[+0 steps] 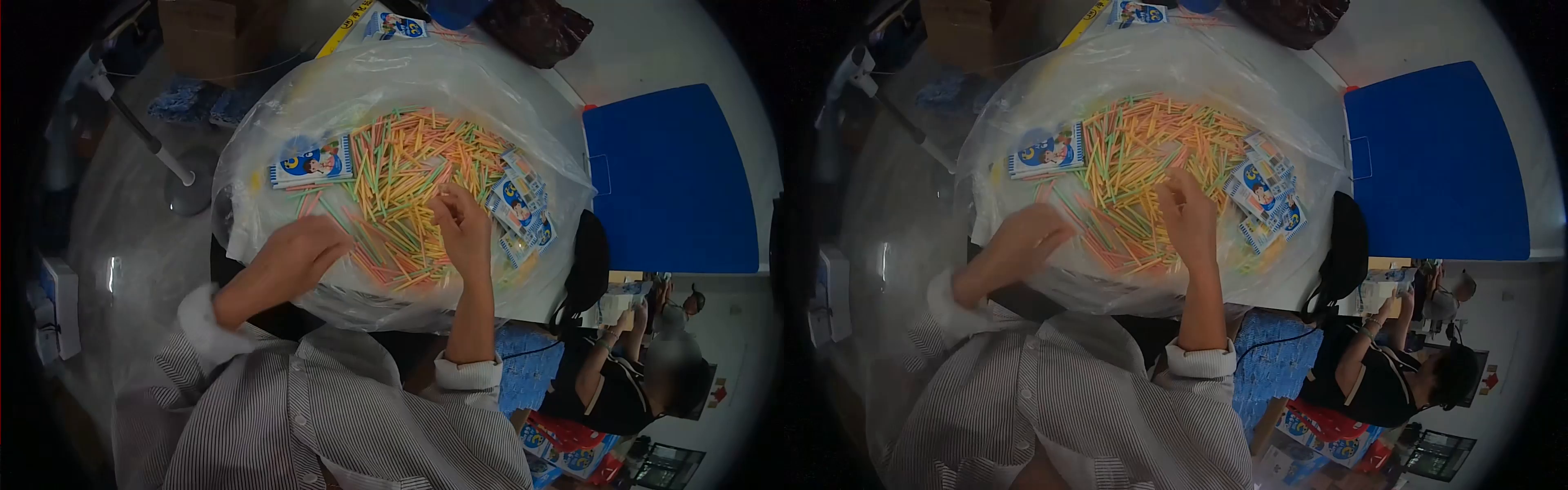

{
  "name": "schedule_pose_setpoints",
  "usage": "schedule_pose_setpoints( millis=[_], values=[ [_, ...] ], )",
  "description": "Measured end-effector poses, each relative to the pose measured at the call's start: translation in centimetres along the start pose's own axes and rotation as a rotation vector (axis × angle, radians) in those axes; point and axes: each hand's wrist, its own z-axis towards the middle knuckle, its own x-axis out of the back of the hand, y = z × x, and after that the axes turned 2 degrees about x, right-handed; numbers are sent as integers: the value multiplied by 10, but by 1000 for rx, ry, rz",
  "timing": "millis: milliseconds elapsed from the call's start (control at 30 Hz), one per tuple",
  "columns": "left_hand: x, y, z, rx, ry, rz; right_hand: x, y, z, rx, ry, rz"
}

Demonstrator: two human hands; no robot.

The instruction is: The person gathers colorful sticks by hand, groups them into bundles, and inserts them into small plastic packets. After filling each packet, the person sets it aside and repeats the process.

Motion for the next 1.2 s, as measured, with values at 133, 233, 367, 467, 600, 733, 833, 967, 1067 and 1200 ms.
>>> schedule_pose_setpoints(
  millis=[133, 233, 367, 467, 600, 733, 833, 967, 1067, 1200],
  values=[
    [-28, -18, 62, -38, 15, 548, 16, -2, -21, -19, 81, 7],
    [-37, -17, 93, 84, -32, 695, 25, 0, -41, -71, 90, -34],
    [-57, -9, 101, -24, -127, 862, 26, 11, -54, -100, 45, 89],
    [-75, -4, 106, 33, -148, 867, 22, 14, -55, -71, 59, 99],
    [-75, -2, 113, -107, -233, 978, 26, 6, -50, 24, 62, 10],
    [-72, -21, 115, -54, -192, 782, 25, 5, -51, 23, 64, 19],
    [-57, -22, 119, 8, -185, 636, 24, 5, -50, 29, 53, 41],
    [-28, -19, 124, 140, -212, 366, 22, 4, -50, 51, 32, 40],
    [-4, -5, 130, 415, -352, 46, 18, 4, -47, 68, 6, 72],
    [-1, 6, 121, 548, -270, -435, 8, 1, -35, 32, -13, 243]
  ],
)
